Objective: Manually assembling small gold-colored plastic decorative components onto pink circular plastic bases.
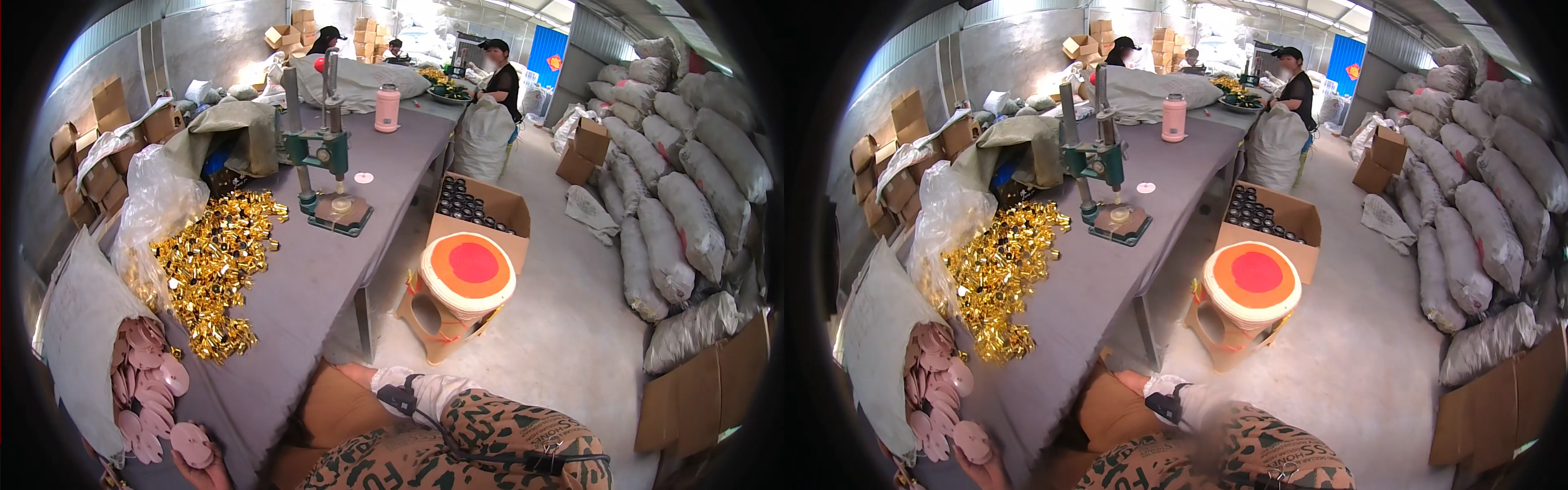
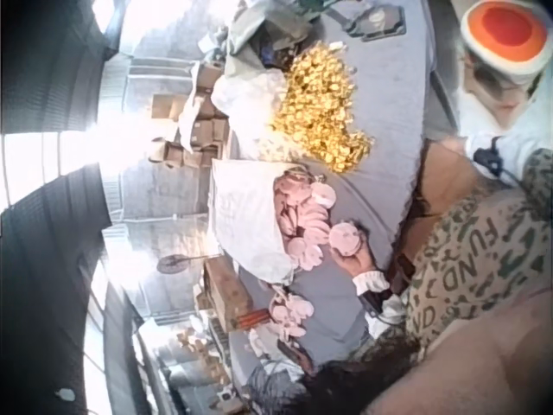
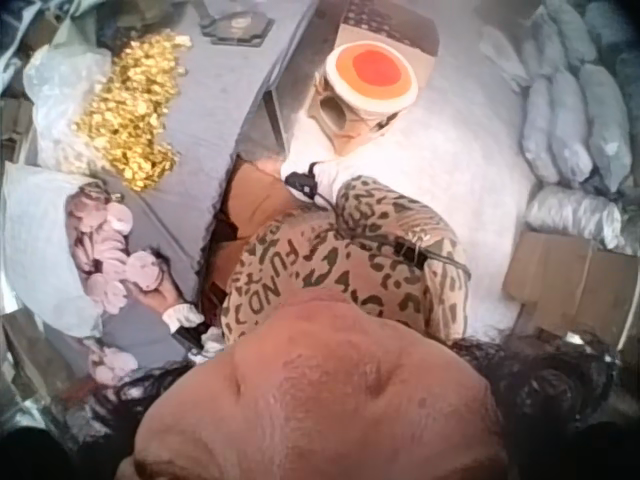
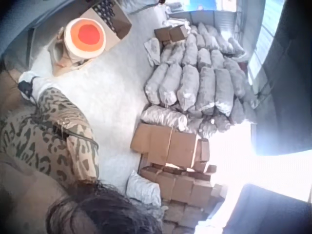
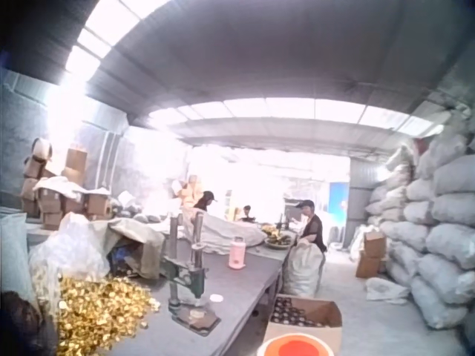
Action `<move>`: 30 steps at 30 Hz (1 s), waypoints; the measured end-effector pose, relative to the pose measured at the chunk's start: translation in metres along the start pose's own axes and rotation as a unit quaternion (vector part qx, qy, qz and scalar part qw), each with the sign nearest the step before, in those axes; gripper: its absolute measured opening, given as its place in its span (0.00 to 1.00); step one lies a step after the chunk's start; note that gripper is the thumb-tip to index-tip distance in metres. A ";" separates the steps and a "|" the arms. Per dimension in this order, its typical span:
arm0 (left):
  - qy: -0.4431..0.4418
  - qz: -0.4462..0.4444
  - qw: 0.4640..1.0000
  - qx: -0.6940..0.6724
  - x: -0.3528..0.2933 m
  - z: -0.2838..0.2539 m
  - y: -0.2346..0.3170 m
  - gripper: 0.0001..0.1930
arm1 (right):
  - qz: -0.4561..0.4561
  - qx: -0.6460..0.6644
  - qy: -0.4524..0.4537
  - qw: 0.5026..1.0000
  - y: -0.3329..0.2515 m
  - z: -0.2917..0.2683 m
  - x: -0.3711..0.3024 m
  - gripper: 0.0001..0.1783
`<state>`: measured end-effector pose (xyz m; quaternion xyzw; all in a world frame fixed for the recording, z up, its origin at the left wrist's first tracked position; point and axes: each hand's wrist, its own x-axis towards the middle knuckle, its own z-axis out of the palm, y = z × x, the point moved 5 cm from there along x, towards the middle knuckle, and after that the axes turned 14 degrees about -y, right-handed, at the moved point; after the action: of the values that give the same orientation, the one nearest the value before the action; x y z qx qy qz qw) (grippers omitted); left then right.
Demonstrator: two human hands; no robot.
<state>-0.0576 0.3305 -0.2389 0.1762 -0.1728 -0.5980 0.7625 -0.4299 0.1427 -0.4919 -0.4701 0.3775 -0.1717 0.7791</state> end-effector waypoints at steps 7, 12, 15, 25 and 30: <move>-0.016 -0.039 0.998 0.048 -0.004 0.006 -0.005 0.37 | -0.004 0.158 -0.153 0.976 0.072 -0.055 0.064 0.21; 0.076 -0.034 0.992 0.100 -0.006 0.010 -0.006 0.41 | -0.001 0.057 -0.288 0.956 0.107 -0.087 0.087 0.20; 0.090 -0.032 0.993 0.073 -0.012 0.001 -0.002 0.42 | -0.031 -0.028 -0.399 0.916 0.121 -0.101 0.101 0.20; 0.079 -0.024 0.996 -0.032 0.000 -0.009 -0.010 0.39 | -0.020 0.002 -0.337 0.941 0.106 -0.107 0.117 0.19; 0.006 -0.027 0.999 -0.035 0.008 0.025 -0.016 0.38 | 0.026 0.079 -0.189 0.978 0.050 -0.096 0.118 0.18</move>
<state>-0.0810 0.3178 -0.2239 0.1578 -0.1424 -0.6230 0.7528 -0.4285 0.0365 -0.6116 -0.4209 0.2207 -0.0885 0.8754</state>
